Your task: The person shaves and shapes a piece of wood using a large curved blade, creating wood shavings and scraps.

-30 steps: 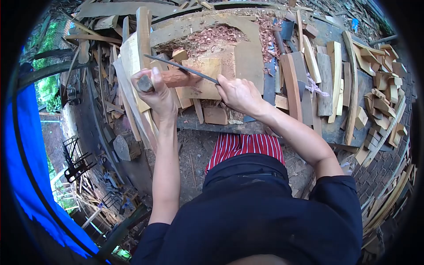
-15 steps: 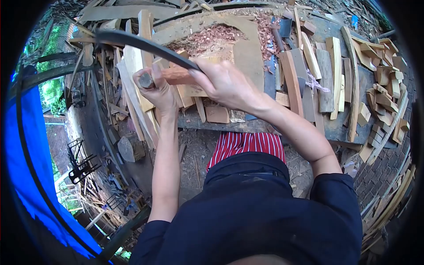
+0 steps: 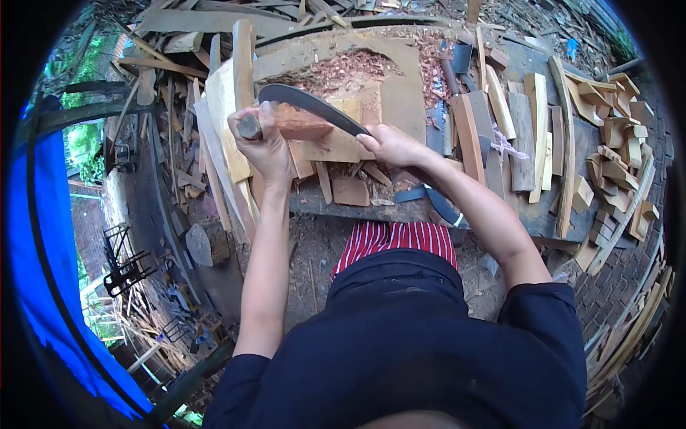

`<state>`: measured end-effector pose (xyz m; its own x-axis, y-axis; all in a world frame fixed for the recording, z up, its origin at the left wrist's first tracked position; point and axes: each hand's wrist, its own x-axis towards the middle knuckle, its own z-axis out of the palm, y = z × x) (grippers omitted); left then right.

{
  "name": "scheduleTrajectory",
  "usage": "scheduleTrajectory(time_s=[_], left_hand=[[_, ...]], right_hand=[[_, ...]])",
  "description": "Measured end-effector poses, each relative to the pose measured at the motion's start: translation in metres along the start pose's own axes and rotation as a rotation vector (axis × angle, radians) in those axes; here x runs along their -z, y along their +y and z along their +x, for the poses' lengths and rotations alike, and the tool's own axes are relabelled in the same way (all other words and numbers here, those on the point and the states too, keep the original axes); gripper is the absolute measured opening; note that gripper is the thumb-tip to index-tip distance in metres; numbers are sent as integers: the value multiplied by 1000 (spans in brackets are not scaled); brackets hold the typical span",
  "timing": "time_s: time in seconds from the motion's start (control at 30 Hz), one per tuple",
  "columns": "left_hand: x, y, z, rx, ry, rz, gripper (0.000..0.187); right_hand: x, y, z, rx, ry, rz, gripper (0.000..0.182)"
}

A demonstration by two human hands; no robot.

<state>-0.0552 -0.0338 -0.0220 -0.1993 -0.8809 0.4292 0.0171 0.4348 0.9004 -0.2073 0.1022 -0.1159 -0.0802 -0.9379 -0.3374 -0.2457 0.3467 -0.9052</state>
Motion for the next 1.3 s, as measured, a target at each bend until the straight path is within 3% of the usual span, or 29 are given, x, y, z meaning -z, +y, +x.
scheduleTrajectory(time_s=[0.03, 0.07, 0.1, 0.17, 0.2, 0.33, 0.37, 0.43, 0.53, 0.63, 0.77, 0.83, 0.97, 1.03, 1.1, 1.13, 1.17, 1.23, 1.27, 1.3], left_hand=[[0, 1, -1, 18, 9, 5, 24], [0, 0, -1, 18, 9, -15, 23], [0, -1, 1, 6, 0, -21, 23], [2, -4, 0, -16, -4, 7, 23], [5, -5, -1, -6, -15, 17, 23], [2, -7, -4, -12, -1, 41, 26], [4, -5, -2, -21, -9, 25, 27], [3, -2, -2, 13, -3, 12, 29], [6, -3, -4, 6, 69, 76, 29], [5, -7, -3, -143, 25, 97, 29], [-2, -2, -4, -30, 59, 93, 33], [-2, -1, -10, -45, 48, 127, 33], [-16, -4, -9, -26, 201, 79, 31], [-18, -3, -10, 28, 267, 23, 35], [-20, 4, -9, 41, 269, -4, 33], [-18, 6, -9, 76, 227, -44, 29], [-18, 7, -6, 105, 185, -93, 25], [-13, 4, -10, 165, 212, -98, 25], [-14, 3, -10, 219, 253, -108, 24], [-16, 2, -10, 217, 257, -114, 24]], right_hand=[[6, 3, 3, -206, -321, 407, 28], [11, 0, 1, -305, -451, 728, 32], [8, -6, 0, -293, -441, 730, 32], [-7, -22, -4, 60, 131, -86, 39], [4, -40, -5, 29, 47, -40, 39], [28, -138, -44, 481, 453, -35, 21], [23, -138, -44, 481, 443, -32, 21], [14, -129, -42, 554, 626, -65, 15], [-38, -2, -17, -70, 306, -422, 20], [-33, 14, -13, 0, 318, -448, 26], [-14, 14, -6, 45, 288, -336, 32], [-8, 6, -6, -95, 122, -261, 33], [-17, 22, -16, 17, 296, -314, 36], [-23, 38, -7, -3, 284, -296, 37], [-11, 34, 1, -18, 173, -5, 36], [0, 25, -2, -274, 35, 161, 38], [-3, 24, -1, -273, 45, 168, 38], [-16, 20, -6, -16, 303, -173, 36], [-12, -4, -18, -104, 248, -161, 32], [-15, -11, -26, -52, 260, -252, 27]])
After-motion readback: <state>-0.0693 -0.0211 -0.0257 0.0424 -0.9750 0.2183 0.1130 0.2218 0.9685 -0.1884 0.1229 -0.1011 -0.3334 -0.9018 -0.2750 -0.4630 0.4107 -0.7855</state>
